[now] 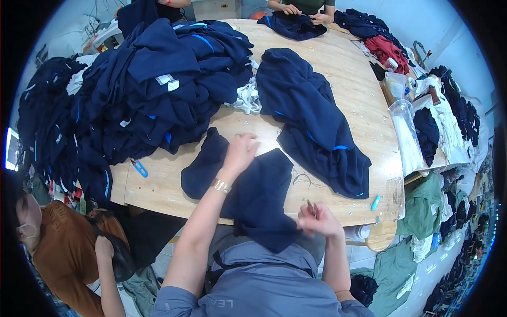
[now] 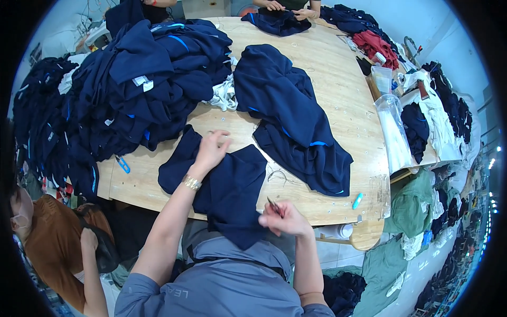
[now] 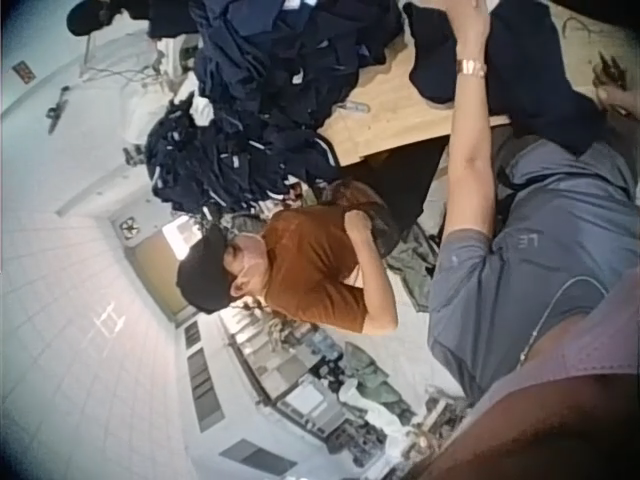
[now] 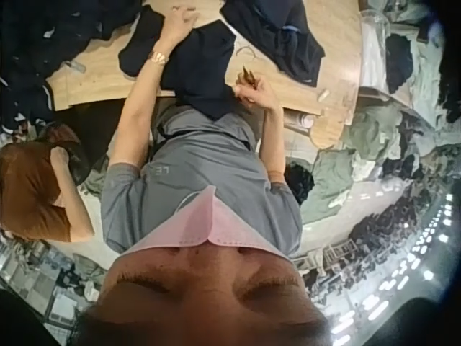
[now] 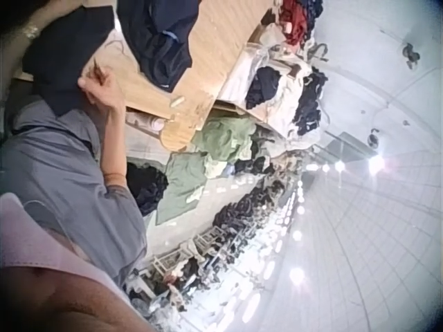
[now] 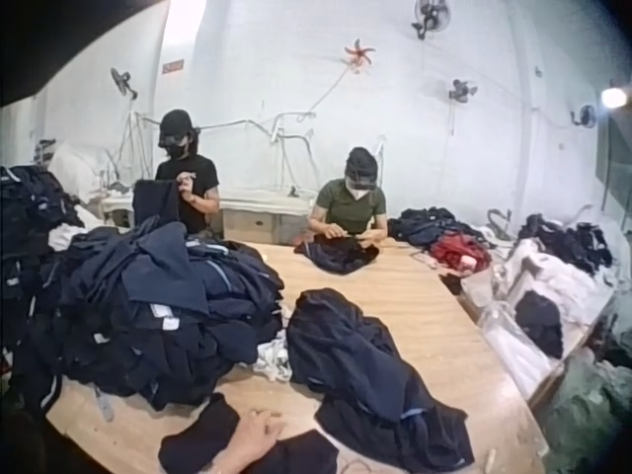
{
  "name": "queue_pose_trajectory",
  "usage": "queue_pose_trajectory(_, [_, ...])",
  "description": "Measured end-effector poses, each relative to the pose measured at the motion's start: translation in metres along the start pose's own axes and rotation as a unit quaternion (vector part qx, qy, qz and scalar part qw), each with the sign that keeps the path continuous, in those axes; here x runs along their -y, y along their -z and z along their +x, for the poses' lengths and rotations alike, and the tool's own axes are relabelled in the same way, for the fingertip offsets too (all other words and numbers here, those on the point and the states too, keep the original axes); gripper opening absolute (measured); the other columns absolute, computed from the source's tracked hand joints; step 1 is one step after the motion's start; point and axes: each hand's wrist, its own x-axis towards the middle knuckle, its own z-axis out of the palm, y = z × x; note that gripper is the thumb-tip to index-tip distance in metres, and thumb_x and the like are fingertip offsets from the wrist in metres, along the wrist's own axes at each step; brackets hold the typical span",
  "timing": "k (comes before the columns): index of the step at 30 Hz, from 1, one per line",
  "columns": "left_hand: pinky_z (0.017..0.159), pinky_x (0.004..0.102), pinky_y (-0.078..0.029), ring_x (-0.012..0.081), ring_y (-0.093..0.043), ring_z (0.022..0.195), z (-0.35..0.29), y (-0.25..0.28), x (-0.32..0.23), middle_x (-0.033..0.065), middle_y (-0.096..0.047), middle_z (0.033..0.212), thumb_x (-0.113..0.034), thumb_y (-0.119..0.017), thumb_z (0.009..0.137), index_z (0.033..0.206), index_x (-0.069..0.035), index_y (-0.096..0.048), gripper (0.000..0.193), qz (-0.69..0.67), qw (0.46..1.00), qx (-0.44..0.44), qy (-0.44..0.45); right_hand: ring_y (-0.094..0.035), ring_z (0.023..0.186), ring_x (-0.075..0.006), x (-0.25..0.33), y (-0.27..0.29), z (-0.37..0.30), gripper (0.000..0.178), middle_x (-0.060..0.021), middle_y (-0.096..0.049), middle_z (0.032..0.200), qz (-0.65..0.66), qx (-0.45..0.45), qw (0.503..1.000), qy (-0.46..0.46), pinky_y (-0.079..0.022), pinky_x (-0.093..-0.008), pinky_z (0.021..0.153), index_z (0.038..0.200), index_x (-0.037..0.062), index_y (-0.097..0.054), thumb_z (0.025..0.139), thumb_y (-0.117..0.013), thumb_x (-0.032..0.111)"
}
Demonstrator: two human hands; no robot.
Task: The recorder is using small scissors to trim loose threads from various blue garments at a manufacturing table.
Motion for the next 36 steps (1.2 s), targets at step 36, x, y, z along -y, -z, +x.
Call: queue_pose_trajectory(36, [0.066, 0.0325, -0.050, 0.0215, -0.063, 0.070, -0.137, 0.018, -0.030, 0.0139, -0.064, 0.080, -0.022, -0.066, 0.078, 0.095, 0.000, -0.060, 0.028, -0.172, 0.945, 0.153, 0.234, -0.031, 0.053, -0.0023, -0.076, 0.034, 0.064, 0.033, 0.0069, -0.037, 0.055, -0.176, -0.384, 0.894, 0.146, -0.032, -0.0201, 0.049, 0.059, 0.0049, -0.043, 0.082, -0.066, 0.011])
